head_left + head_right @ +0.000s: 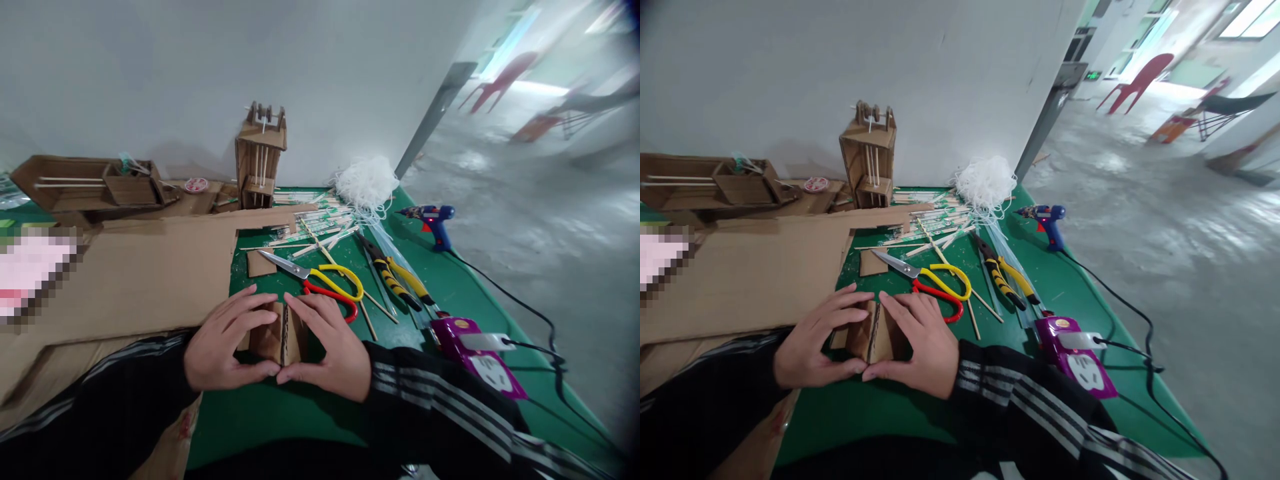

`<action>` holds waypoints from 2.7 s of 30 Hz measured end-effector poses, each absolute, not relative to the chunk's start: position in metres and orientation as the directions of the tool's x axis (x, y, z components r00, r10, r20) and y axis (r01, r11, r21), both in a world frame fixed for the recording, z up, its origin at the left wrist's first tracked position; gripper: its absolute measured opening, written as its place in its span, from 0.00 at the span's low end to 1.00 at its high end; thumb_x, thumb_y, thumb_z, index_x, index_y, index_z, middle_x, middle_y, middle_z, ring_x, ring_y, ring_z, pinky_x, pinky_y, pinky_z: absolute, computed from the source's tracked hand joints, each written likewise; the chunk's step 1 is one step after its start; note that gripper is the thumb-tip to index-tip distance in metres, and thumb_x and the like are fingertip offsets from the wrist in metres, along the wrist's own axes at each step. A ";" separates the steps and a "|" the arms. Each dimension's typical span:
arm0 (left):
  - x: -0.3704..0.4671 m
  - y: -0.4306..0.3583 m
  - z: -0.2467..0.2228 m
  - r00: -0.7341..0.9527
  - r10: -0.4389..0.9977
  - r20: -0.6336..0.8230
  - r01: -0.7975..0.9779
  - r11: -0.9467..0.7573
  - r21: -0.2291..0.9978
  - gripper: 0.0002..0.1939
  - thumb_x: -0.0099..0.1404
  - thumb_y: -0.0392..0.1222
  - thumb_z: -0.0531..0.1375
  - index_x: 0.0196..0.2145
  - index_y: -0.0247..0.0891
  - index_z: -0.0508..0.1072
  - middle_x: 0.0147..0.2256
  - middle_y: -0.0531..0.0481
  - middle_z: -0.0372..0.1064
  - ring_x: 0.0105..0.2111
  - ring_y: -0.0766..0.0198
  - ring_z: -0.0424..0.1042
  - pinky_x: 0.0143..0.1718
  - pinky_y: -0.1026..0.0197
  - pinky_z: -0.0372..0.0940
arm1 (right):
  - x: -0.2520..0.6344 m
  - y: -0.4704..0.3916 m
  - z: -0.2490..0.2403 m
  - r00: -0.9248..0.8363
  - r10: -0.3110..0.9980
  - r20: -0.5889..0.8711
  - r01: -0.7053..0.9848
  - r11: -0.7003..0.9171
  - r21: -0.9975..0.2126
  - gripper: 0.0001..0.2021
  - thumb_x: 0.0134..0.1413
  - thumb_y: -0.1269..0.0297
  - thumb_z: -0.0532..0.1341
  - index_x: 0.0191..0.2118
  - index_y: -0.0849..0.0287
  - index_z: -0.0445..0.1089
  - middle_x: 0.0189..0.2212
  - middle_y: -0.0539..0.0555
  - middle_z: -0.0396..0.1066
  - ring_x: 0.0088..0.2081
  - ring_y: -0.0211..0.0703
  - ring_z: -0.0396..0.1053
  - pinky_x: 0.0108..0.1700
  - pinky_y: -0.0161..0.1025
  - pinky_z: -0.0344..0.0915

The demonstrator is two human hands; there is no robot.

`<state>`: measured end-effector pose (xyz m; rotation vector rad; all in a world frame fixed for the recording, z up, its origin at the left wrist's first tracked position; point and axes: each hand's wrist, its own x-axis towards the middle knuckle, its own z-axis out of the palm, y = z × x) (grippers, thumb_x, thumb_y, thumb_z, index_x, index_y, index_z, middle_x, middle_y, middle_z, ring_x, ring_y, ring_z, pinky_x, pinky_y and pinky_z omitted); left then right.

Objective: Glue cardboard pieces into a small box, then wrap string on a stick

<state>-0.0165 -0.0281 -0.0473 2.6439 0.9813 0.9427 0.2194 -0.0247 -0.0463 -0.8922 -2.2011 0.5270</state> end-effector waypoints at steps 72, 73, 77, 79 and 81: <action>-0.009 -0.027 -0.039 0.563 0.722 0.403 0.514 -0.687 0.513 0.24 0.53 0.51 0.69 0.38 0.43 0.59 0.53 0.41 0.67 0.51 0.51 0.67 0.51 0.49 0.60 | 0.214 -0.025 -0.054 -0.539 0.787 0.300 0.448 0.569 -0.690 0.27 0.41 0.56 0.73 0.45 0.54 0.60 0.51 0.60 0.69 0.50 0.54 0.68 0.51 0.51 0.62; -0.009 -0.027 -0.038 0.563 0.725 0.397 0.519 -0.684 0.513 0.24 0.53 0.51 0.69 0.37 0.43 0.59 0.53 0.41 0.67 0.51 0.52 0.67 0.51 0.49 0.60 | 0.214 -0.024 -0.054 -0.541 0.785 0.301 0.446 0.571 -0.689 0.28 0.40 0.56 0.73 0.44 0.54 0.60 0.51 0.60 0.69 0.50 0.54 0.68 0.51 0.51 0.62; -0.007 -0.028 -0.034 0.559 0.744 0.365 0.542 -0.661 0.519 0.24 0.53 0.50 0.70 0.36 0.43 0.58 0.53 0.43 0.68 0.48 0.53 0.67 0.48 0.50 0.60 | 0.214 -0.024 -0.053 -0.539 0.788 0.298 0.457 0.571 -0.682 0.27 0.41 0.56 0.73 0.44 0.55 0.60 0.51 0.60 0.69 0.49 0.53 0.68 0.50 0.51 0.63; -0.007 -0.028 -0.033 0.556 0.750 0.360 0.541 -0.654 0.529 0.24 0.53 0.49 0.70 0.36 0.43 0.58 0.53 0.43 0.68 0.47 0.54 0.67 0.47 0.52 0.60 | 0.214 -0.025 -0.053 -0.537 0.792 0.291 0.466 0.566 -0.680 0.27 0.41 0.56 0.73 0.44 0.55 0.61 0.50 0.60 0.70 0.49 0.53 0.68 0.50 0.51 0.63; -0.008 -0.028 -0.033 0.553 0.754 0.355 0.536 -0.648 0.541 0.24 0.52 0.48 0.70 0.35 0.43 0.58 0.53 0.43 0.68 0.47 0.54 0.67 0.47 0.52 0.61 | 0.213 -0.025 -0.053 -0.536 0.794 0.286 0.469 0.562 -0.681 0.27 0.40 0.55 0.73 0.44 0.55 0.61 0.50 0.60 0.70 0.49 0.53 0.68 0.50 0.51 0.64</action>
